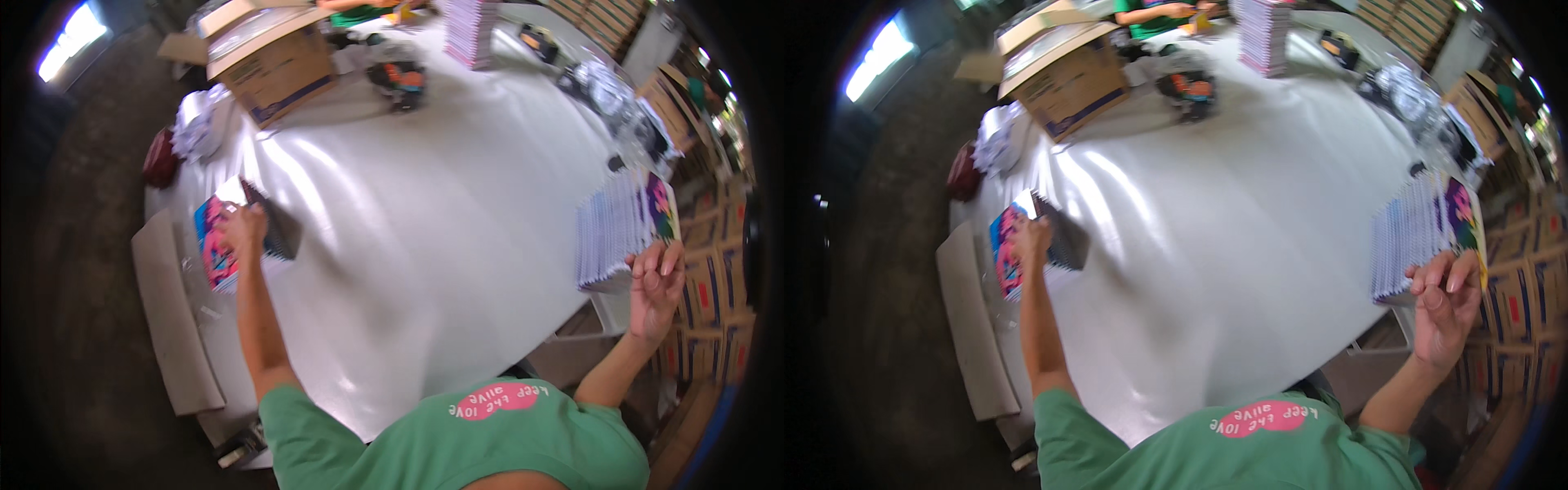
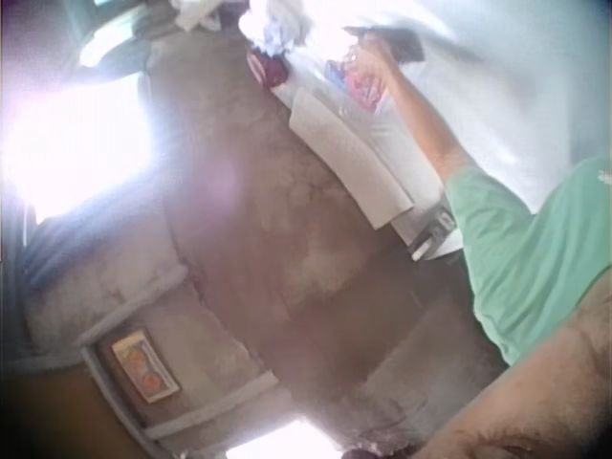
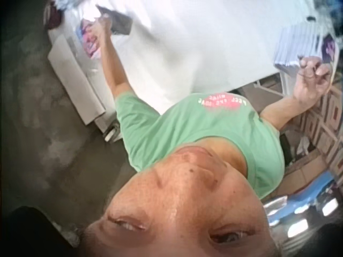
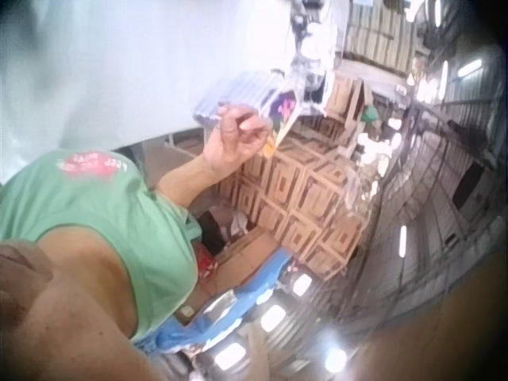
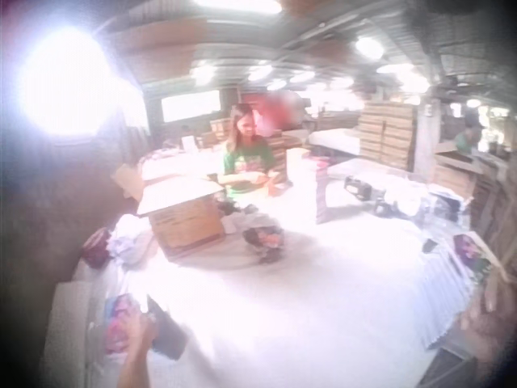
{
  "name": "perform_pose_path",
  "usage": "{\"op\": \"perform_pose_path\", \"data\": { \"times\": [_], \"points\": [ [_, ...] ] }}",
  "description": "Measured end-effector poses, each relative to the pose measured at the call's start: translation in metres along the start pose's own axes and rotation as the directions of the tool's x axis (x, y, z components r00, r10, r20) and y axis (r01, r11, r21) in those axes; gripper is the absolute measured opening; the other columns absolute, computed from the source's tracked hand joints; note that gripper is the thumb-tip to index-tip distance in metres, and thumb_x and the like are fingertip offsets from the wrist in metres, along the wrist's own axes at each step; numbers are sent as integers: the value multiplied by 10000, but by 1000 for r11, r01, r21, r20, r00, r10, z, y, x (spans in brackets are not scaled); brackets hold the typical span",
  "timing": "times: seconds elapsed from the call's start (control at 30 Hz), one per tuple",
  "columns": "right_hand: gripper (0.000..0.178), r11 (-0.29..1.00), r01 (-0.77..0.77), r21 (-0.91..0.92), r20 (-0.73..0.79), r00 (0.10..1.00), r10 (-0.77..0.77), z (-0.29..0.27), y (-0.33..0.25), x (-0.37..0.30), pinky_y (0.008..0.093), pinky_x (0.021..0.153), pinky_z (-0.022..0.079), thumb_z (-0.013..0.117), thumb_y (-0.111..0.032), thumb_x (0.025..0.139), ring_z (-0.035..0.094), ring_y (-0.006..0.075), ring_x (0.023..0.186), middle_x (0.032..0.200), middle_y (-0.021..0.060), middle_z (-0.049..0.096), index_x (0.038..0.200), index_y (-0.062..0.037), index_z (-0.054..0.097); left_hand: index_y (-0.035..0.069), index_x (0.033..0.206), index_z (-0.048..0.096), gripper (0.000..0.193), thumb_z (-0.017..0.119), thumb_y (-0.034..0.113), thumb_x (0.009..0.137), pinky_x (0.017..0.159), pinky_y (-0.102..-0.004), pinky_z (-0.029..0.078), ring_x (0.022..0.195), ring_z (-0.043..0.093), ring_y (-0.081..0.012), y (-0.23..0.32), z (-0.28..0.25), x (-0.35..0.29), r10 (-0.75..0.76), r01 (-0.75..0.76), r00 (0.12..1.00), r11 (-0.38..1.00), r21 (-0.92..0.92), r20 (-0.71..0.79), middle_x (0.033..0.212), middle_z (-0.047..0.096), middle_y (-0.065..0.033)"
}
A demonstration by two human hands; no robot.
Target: The person uses pliers to trim the wire coils on a stack of notebooks, then organizes and sorts stacks of finished notebooks by their cover designs before placing some into a cardboard box.
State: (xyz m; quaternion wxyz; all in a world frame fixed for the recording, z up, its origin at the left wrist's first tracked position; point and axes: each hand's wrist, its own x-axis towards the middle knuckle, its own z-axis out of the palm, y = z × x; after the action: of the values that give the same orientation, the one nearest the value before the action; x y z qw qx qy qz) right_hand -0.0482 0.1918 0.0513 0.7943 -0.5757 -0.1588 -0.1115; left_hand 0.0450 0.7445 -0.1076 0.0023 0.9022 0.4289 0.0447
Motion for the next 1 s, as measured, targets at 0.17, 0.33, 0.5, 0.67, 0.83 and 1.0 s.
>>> {"op": "perform_pose_path", "data": {
  "times": [0.17,0.33,0.5,0.67,0.83,1.0],
  "points": [
    [266,972,36,-233,109,994,-11,-19,-13,6,342,794,452,655,47,749,556,128,667,721,7,554,908,-78,483,69,1385,306,711,404,537,857,871,-678,324,1242,324,-440,-21,13,18,-25,7,996,979,202,85,1442,282,-139],
    [261,843,252,-476,-37,952,-305,-76,-54,13,322,856,432,625,-60,800,566,171,975,1037,125,596,1035,3,529,56,1428,193,761,466,511,882,1001,-655,196,1353,154,-405,43,-20,-36,254,-238,956,964,120,-147,1480,174,-189],
    [637,705,-166,-689,-465,848,-255,-205,-64,47,342,1007,331,571,-402,855,447,207,1208,1321,170,439,1305,11,388,93,1426,244,613,473,376,932,1107,-350,173,1370,192,-277,162,63,-138,921,-830,351,223,-511,-168,1490,151,-176],
    [651,838,-488,244,-563,632,532,-304,4,56,309,1007,337,511,-466,873,442,218,1216,1318,152,462,1298,18,422,106,1449,-62,1006,432,693,797,1097,-487,44,1402,6,-231,332,-47,-385,915,539,50,313,-782,401,1529,16,-47],
    [653,791,-521,320,-420,671,611,-324,52,67,309,1001,343,519,-459,870,448,217,1205,1309,153,465,1301,21,412,-61,1395,-85,1237,623,647,669,1099,-364,138,1368,109,-313,411,-28,-458,865,545,183,305,-781,466,1472,70,-243],
    [656,780,-538,319,-379,682,626,-325,59,71,308,995,349,527,-451,868,454,217,1195,1300,153,468,1303,23,402,-146,1374,16,1216,655,566,624,1113,-347,55,1388,-21,-338,409,-39,-469,831,421,338,287,-861,442,1465,-2,-294]
  ]
}}
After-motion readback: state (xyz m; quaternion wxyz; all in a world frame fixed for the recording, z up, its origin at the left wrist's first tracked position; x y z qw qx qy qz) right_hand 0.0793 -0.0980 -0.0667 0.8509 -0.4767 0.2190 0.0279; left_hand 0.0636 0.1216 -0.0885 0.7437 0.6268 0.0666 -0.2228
